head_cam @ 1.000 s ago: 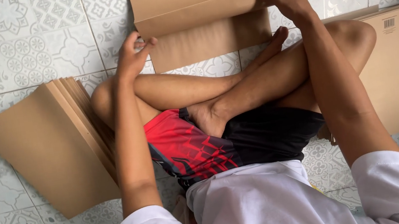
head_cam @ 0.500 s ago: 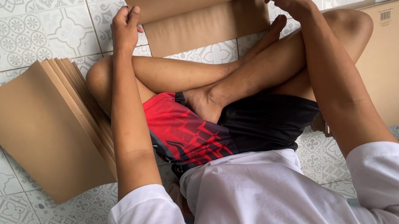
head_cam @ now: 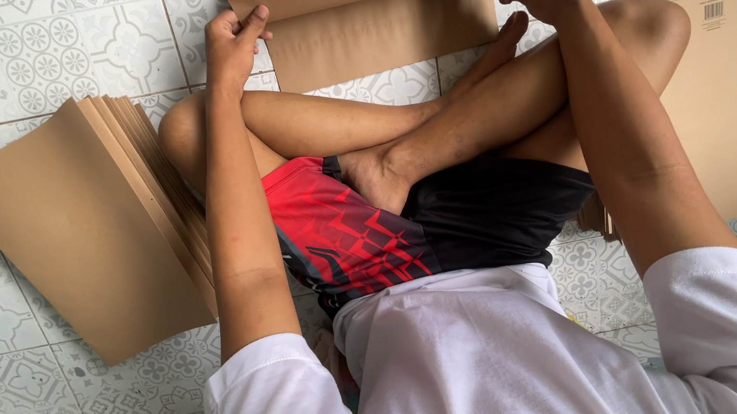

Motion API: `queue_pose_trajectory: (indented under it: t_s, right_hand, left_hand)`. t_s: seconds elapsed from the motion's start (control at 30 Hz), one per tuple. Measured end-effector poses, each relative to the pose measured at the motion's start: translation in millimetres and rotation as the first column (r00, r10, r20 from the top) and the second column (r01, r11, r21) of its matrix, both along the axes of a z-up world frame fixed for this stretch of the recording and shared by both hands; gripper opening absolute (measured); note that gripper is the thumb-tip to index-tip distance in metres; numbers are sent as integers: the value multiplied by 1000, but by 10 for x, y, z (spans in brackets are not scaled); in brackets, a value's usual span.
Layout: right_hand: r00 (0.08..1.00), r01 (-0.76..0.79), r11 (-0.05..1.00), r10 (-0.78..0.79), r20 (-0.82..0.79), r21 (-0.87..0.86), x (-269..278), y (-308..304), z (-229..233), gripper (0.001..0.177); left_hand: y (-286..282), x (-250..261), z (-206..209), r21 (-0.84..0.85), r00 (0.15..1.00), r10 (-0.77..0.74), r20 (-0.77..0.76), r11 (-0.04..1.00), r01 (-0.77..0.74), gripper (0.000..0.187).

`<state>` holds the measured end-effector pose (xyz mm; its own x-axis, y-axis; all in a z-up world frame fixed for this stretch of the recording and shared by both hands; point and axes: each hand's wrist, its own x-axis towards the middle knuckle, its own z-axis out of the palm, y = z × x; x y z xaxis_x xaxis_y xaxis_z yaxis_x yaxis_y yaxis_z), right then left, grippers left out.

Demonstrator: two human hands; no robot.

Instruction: Folding flat cardboard sheets along pre-scored lines and stacking them on the floor.

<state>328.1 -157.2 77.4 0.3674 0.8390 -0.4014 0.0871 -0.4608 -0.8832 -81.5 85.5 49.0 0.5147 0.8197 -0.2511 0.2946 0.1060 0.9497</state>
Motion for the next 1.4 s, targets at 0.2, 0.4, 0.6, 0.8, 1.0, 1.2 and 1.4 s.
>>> queue_pose_trajectory:
  t_s: [0.2, 0.4, 0.6, 0.8, 1.0, 1.2, 1.4]
  right_hand:
    - [936, -6, 1000, -2, -351, -20, -47, 8, 148, 57]
    - [973, -46, 991, 17, -230, -123, -175, 44, 223, 35]
    - [989, 19, 994, -3, 146, -108, -71, 7, -124, 36]
    - [976, -61, 997, 50, 210, 45, -76, 6, -304, 54]
    - [981, -52, 997, 61, 183, -57, -148, 72, -231, 63]
    - [971, -74, 996, 84, 222, -50, -173, 91, -315, 67]
    - [811, -76, 991, 127, 571, -113, -118, 74, -639, 84]
  left_hand:
    - [-16, -19, 88, -137, 996, -42, 80, 989, 53, 30]
    - [-22, 19, -21, -53, 994, -37, 103, 998, 42, 29]
    - [39, 35, -267, -20, 986, -52, -157, 999, 50, 28]
    - [-46, 39, -299, 243, 854, -29, -519, 953, 180, 82]
    - [-70, 135, -568, 375, 889, -44, -455, 896, 237, 102]
    - [-83, 222, -676, 464, 872, -3, -489, 846, 264, 133]
    - [-122, 309, -435, 328, 847, 13, -532, 925, 192, 122]
